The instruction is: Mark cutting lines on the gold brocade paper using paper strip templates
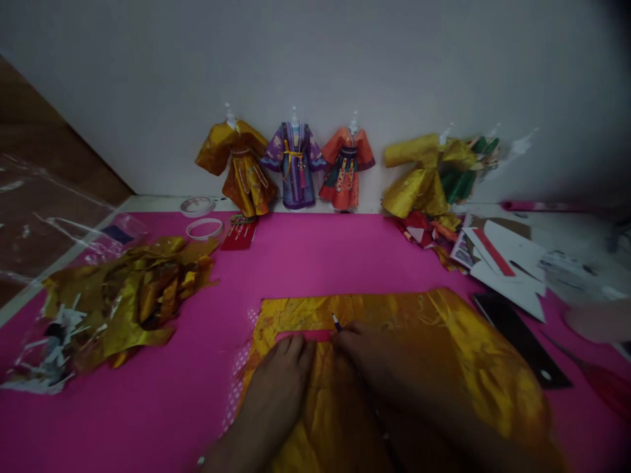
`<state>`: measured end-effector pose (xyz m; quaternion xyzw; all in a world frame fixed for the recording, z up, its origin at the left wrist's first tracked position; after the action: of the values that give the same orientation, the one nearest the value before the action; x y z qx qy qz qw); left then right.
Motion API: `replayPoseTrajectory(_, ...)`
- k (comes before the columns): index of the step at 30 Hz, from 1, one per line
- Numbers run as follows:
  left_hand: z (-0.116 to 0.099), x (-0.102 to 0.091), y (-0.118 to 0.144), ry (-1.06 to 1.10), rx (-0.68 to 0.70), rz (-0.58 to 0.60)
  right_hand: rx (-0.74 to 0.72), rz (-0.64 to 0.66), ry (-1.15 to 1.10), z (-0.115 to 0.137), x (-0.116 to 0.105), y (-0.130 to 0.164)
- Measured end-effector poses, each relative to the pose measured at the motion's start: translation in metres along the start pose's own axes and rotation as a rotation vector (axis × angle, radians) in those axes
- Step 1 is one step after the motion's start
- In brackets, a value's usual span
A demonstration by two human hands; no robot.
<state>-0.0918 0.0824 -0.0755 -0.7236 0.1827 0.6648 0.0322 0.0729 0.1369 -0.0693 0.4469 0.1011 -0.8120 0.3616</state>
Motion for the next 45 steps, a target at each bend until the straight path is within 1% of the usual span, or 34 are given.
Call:
replayPoseTrajectory(5,-0.003,-0.006,-0.003,-0.025,-0.027,0.026,-0.036,-0.01,0.008,0.003,-0.003,-0.004)
replayPoseTrajectory(10,-0.008,-0.007,-0.005,-0.045,-0.031,0.043,-0.057,-0.055,0.03,0.003,-0.014,-0.01)
replayPoseTrajectory(12,-0.009,-0.006,-0.005,-0.051,-0.029,0.04,-0.08,-0.071,-0.041,-0.001,-0.018,-0.012)
replayPoseTrajectory(14,-0.01,-0.006,-0.004,-0.054,-0.026,0.036,-0.076,-0.116,-0.136,-0.007,-0.024,-0.012)
replayPoseTrajectory(17,-0.011,-0.005,-0.004,-0.06,-0.025,0.028,-0.017,-0.188,-0.249,-0.013,-0.031,-0.008)
replayPoseTrajectory(20,-0.014,-0.003,-0.004,-0.071,-0.037,0.013,0.056,-0.258,-0.41,-0.013,-0.036,-0.002)
replayPoseTrajectory(24,-0.018,0.001,-0.002,-0.091,-0.058,-0.014,0.13,-0.379,-0.659,-0.012,-0.035,0.002)
replayPoseTrajectory(27,-0.021,0.004,0.0,-0.1,-0.078,-0.038,0.12,-0.399,-0.725,-0.01,-0.031,-0.002)
replayPoseTrajectory(32,-0.026,0.008,0.003,-0.095,-0.12,-0.089,0.05,-0.374,-0.654,-0.001,-0.029,-0.011)
replayPoseTrajectory(37,-0.027,0.01,0.004,-0.077,-0.138,-0.109,0.063,-0.336,-0.689,-0.005,-0.023,-0.015)
replayPoseTrajectory(38,-0.026,0.01,0.004,-0.07,-0.137,-0.102,0.058,-0.325,-0.651,-0.006,-0.023,-0.016)
replayPoseTrajectory(40,-0.025,0.01,0.004,-0.055,-0.134,-0.082,0.019,-0.323,-0.491,-0.007,-0.024,-0.02)
replayPoseTrajectory(42,-0.022,0.009,0.004,-0.039,-0.128,-0.062,-0.06,-0.336,-0.303,-0.007,-0.026,-0.026)
replayPoseTrajectory(45,-0.017,0.005,0.005,-0.011,-0.118,-0.035,-0.185,-0.316,-0.136,-0.008,-0.019,-0.039)
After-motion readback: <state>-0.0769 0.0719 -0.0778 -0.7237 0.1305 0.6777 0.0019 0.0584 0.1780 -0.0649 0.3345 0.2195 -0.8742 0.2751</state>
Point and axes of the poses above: each hand's wrist, its own y-axis away from the middle knuckle, its own x-axis out of the palm, z = x × y, the point moved 4 cm from there along -y, towards the middle knuckle, and after that the axes turned 1 degree about y, right-handed, at the moved point
